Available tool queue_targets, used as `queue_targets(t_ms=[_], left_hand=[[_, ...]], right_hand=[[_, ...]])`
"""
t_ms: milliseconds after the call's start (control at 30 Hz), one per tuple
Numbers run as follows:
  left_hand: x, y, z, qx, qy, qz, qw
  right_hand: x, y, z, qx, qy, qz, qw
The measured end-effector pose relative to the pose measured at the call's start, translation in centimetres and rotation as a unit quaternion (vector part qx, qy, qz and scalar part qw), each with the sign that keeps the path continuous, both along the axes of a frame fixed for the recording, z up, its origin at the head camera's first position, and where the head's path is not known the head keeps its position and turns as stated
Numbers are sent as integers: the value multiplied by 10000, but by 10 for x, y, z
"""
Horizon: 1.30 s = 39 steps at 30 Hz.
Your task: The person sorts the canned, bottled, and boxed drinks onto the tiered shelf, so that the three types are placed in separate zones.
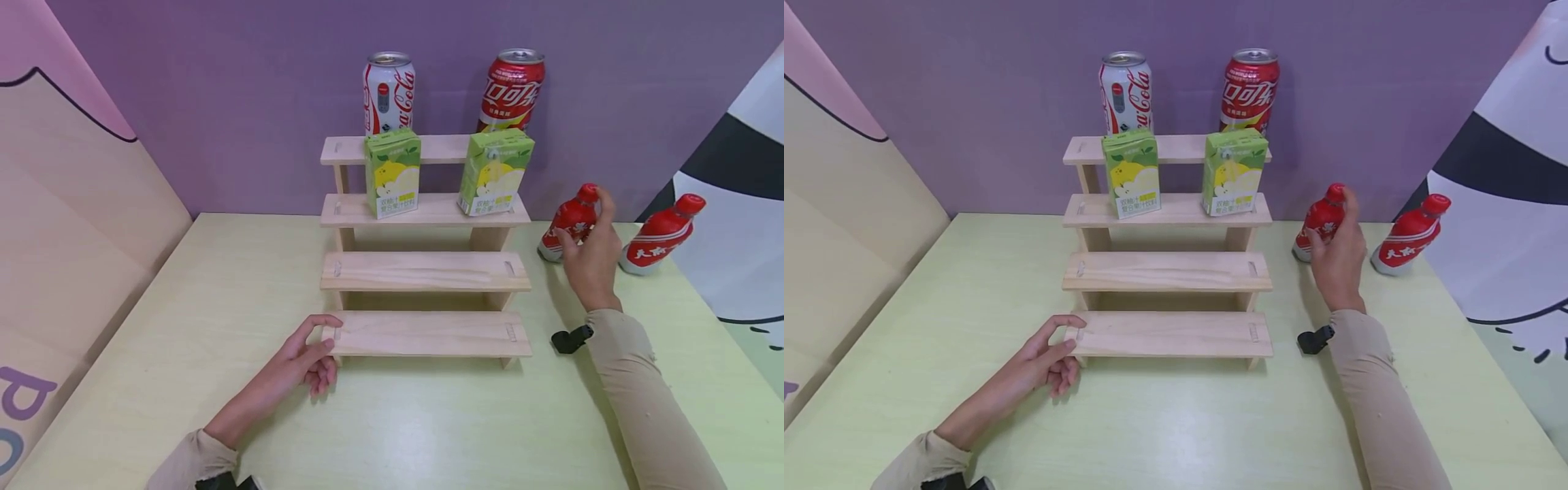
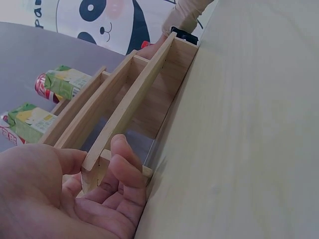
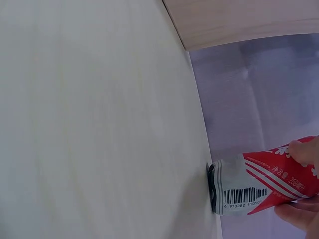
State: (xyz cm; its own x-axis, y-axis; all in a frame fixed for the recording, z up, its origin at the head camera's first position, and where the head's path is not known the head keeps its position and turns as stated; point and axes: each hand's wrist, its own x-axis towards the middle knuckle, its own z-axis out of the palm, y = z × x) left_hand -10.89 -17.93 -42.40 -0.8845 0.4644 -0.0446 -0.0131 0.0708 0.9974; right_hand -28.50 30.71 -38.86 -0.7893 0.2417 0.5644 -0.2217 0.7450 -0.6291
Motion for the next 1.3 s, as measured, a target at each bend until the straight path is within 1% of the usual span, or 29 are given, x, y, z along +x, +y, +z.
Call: queue_targets(t_ms=[300,533,633,767,967,1167,1300], left_hand=[[0,1,0,111,-43,26,9999],[-1,3,0,71,-7,19,10000],[-1,3,0,63,8,6,10000],[0,1,1,31,-10,-7,10000],[0,0,1,54,-12,-23,10000],[0,0,2,40,-15,-12,10000],[-1,0,1,49,-13,-27,10000]], right_hand=[[2,-2,0,103,-26,-27,9999],[7,-3,8,121,-105,31,9999],[13,-5,12,59,-108,50,9999],[22,-9,16,37,-41,192,9998],[37,-15,25,163,171,284,9993],[46,-19,30,253,437,420,9978],[54,-23,37,294,515,431,9973]])
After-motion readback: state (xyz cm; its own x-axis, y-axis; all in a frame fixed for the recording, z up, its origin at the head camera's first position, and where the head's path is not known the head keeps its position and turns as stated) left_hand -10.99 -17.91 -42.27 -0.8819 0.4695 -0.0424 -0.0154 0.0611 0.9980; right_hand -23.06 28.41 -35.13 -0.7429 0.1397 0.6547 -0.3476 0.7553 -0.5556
